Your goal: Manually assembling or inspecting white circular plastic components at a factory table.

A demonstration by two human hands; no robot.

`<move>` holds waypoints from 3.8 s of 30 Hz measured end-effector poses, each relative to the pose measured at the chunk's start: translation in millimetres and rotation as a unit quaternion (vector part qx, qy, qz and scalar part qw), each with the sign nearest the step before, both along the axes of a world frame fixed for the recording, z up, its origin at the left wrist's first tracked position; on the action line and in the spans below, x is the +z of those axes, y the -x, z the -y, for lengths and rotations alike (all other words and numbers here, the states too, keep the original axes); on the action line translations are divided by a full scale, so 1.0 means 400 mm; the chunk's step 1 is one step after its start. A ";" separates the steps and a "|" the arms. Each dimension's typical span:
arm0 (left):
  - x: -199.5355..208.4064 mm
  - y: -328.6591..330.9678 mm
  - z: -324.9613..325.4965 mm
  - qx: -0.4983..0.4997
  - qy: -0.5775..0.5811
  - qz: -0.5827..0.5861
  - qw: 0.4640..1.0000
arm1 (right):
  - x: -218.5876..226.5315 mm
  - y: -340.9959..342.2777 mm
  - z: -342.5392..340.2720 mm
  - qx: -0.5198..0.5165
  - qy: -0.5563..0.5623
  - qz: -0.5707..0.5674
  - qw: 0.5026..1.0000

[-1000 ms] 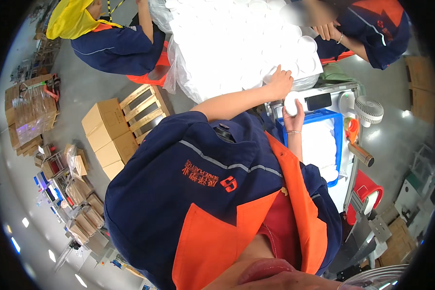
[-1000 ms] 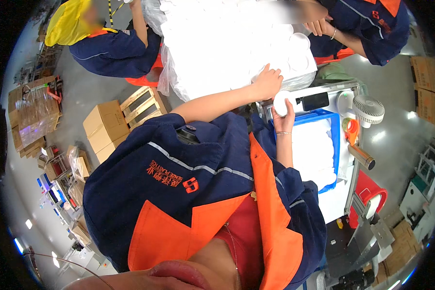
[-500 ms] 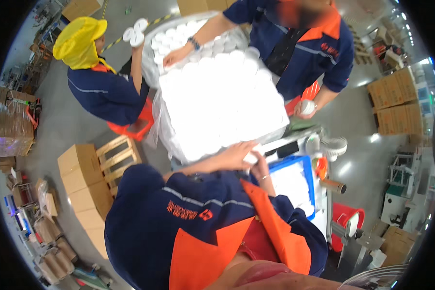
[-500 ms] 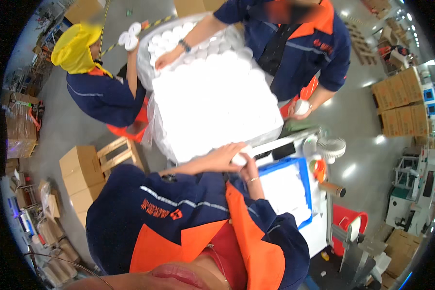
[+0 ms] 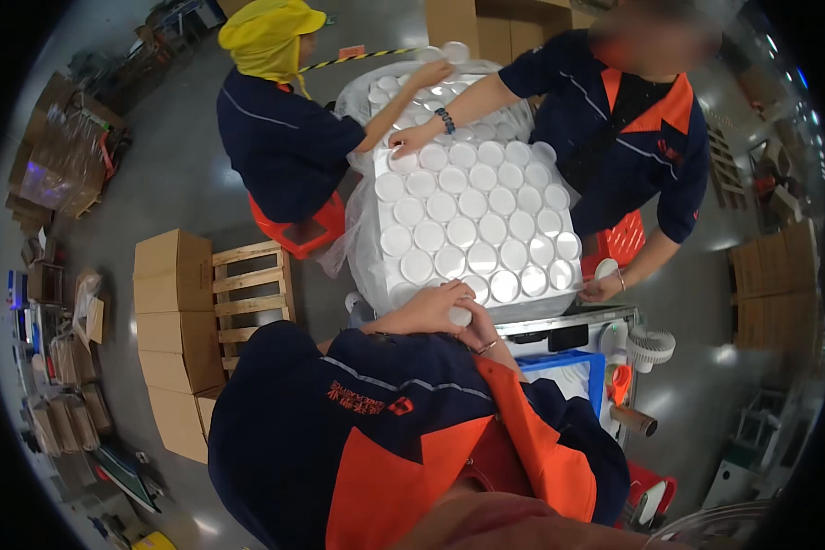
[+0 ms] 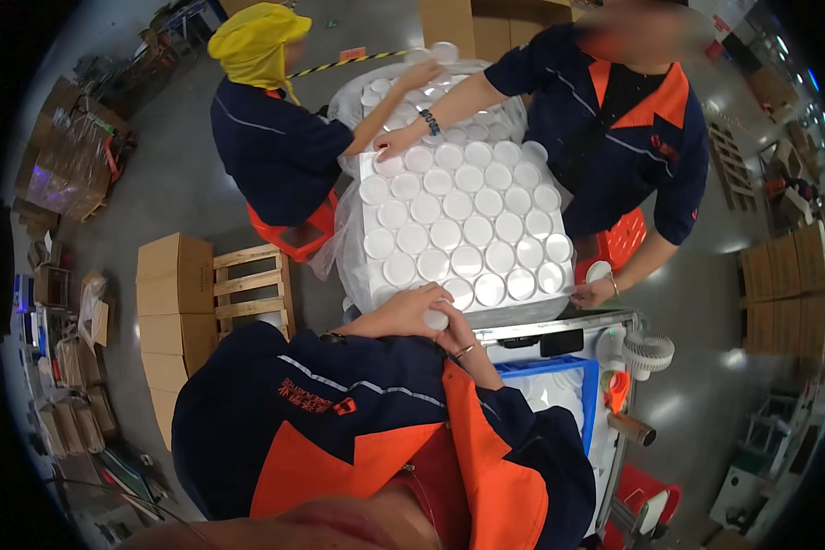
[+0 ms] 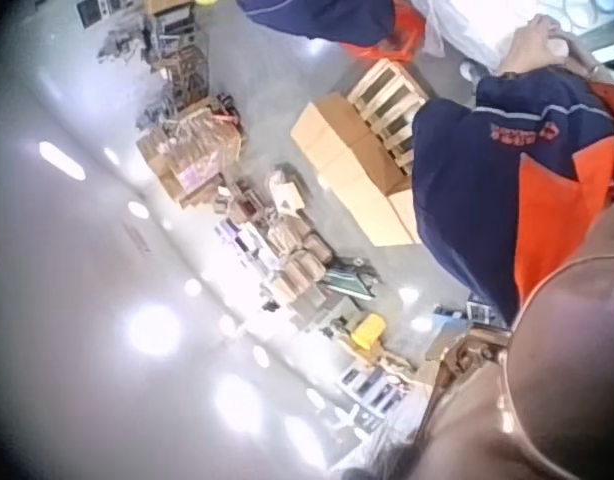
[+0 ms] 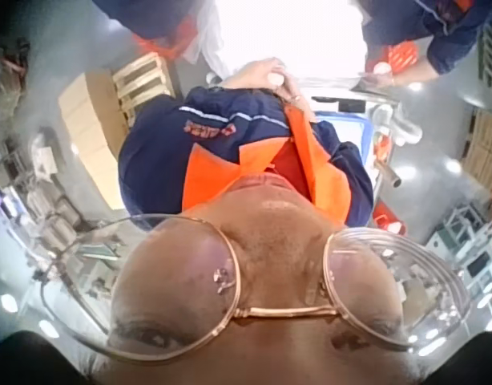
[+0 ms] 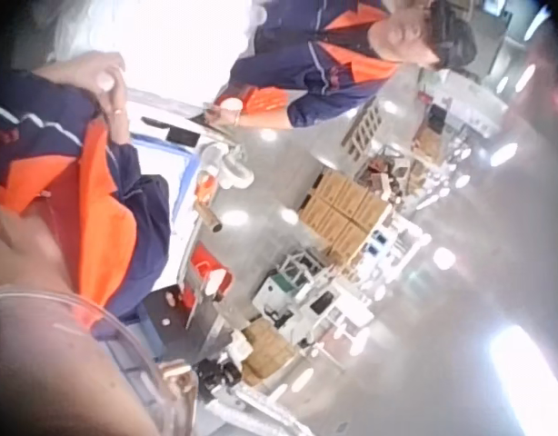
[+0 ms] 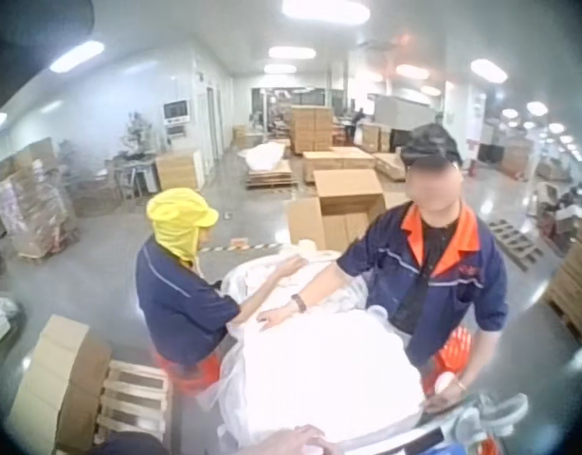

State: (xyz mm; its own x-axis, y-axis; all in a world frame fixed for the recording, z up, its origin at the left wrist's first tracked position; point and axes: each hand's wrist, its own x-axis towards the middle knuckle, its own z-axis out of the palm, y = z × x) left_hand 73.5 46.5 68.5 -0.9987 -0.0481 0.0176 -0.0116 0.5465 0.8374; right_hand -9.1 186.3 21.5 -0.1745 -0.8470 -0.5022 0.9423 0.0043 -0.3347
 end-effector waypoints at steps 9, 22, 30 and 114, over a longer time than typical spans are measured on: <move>-0.019 0.004 -0.011 -0.044 -0.021 0.029 0.998 | 0.008 -0.002 -0.036 0.001 -0.049 -0.010 0.999; 0.020 0.049 -0.053 -0.047 -0.045 0.032 0.997 | 0.018 0.019 -0.089 -0.043 0.040 0.045 0.997; -0.034 0.045 -0.053 -0.040 -0.039 0.075 0.996 | -0.009 0.024 -0.055 -0.016 -0.012 0.082 0.996; -0.283 -0.187 0.048 0.169 0.114 0.170 0.964 | -0.076 0.018 -0.049 -0.068 -0.129 -0.048 0.988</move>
State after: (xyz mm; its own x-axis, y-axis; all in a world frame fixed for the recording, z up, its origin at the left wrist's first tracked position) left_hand 148.4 27.4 -44.6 -0.8766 -0.4056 -0.2591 -0.4738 0.6329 0.6123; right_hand -16.4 206.1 -8.8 -0.3343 -0.6589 -0.6738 0.9042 -0.0227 -0.4264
